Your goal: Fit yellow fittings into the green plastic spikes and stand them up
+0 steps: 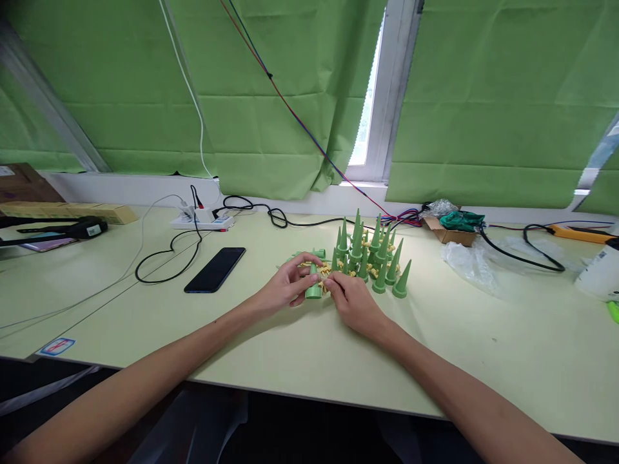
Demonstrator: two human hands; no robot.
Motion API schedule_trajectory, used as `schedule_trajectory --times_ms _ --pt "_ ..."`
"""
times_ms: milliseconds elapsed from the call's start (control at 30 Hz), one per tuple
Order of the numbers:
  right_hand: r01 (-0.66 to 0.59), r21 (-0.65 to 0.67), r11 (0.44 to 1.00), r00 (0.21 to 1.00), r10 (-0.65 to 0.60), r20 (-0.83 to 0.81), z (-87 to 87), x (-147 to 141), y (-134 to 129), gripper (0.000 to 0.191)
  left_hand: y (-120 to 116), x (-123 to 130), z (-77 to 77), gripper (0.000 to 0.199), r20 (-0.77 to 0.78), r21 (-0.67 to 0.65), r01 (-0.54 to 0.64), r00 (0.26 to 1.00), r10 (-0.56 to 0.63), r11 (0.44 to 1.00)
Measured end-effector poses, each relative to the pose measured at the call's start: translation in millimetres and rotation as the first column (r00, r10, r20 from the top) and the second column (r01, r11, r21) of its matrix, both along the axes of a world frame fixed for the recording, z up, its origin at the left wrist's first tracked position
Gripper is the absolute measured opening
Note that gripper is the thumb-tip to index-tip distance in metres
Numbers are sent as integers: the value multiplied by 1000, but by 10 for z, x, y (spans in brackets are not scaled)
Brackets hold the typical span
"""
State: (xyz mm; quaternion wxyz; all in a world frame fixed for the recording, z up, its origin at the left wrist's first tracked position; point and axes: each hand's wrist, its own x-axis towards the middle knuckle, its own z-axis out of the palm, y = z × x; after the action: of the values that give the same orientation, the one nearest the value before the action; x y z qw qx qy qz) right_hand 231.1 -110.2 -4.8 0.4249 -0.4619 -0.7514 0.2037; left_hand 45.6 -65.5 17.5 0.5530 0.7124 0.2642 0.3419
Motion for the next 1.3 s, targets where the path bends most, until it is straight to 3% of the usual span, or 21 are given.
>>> schedule_trajectory --times_ms 167,300,500,667,833,1033,1167,1300 --pt "-76 -164 984 991 57 -119 1 -9 -8 41 -50 1 42 38 -65 75 -12 998 17 997" --pt "-185 -292 938 960 109 -258 15 -20 -16 43 -76 5 56 34 -82 142 -26 996 38 989" --pt "-202 -304 931 951 112 -290 28 -33 -11 45 -60 13 19 33 -85 200 -46 994 64 979" --pt "-142 -263 954 954 61 -295 -8 -31 22 47 -65 33 -19 42 -62 235 -132 987 151 963" --pt "-69 -213 975 955 3 -296 -22 -26 26 47 -82 64 -17 55 52 189 -238 971 232 953" --pt "93 -46 995 982 -99 -163 18 -14 -5 42 9 66 -59 35 120 151 -409 911 394 900" --pt "141 84 986 988 -135 -77 20 7 9 36 45 58 -62 38 42 99 -309 951 306 946" --pt "162 161 974 987 -160 -24 9 21 34 31 66 52 -39 44 -26 -104 -220 975 218 970"
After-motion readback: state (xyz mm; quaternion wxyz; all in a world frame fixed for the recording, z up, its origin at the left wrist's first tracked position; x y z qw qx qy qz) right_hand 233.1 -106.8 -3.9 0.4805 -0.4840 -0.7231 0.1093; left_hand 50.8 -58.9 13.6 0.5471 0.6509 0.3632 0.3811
